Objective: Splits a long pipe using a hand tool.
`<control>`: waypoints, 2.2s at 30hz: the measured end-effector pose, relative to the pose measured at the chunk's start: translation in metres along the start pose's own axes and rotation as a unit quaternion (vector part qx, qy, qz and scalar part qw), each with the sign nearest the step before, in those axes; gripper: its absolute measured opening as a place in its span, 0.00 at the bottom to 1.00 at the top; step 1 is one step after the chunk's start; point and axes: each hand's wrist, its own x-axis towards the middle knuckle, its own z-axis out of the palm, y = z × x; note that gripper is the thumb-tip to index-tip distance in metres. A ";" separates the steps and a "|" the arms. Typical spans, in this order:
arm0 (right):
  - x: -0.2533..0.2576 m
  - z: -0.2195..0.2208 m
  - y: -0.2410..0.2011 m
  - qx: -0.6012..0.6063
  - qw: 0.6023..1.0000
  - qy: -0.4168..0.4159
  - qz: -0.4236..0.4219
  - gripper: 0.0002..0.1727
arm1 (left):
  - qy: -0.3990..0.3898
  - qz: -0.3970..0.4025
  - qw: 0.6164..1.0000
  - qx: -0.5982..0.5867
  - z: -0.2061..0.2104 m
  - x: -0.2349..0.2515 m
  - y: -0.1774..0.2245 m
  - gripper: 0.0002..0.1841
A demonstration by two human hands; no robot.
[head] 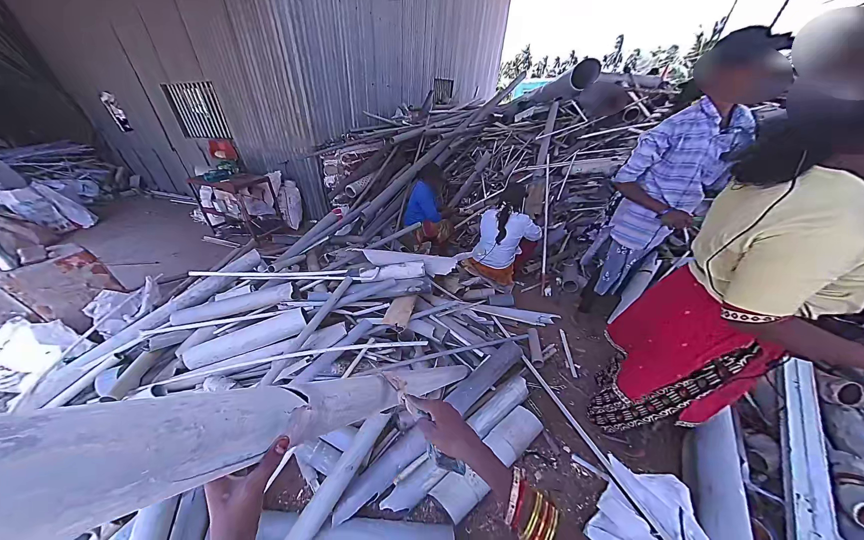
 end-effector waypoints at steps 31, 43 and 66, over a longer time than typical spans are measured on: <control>0.022 0.050 0.061 -0.017 0.992 -0.079 0.101 0.26 | -0.045 -0.166 0.960 0.220 -0.095 -0.072 0.004 0.33; 0.012 0.006 -0.053 -0.102 0.943 -0.296 -0.111 0.25 | -0.053 -0.146 0.955 0.252 -0.094 -0.084 0.011 0.26; 0.088 0.020 -0.018 -0.252 0.912 -0.320 -0.039 0.19 | -0.054 -0.181 0.949 0.251 -0.117 -0.102 -0.012 0.29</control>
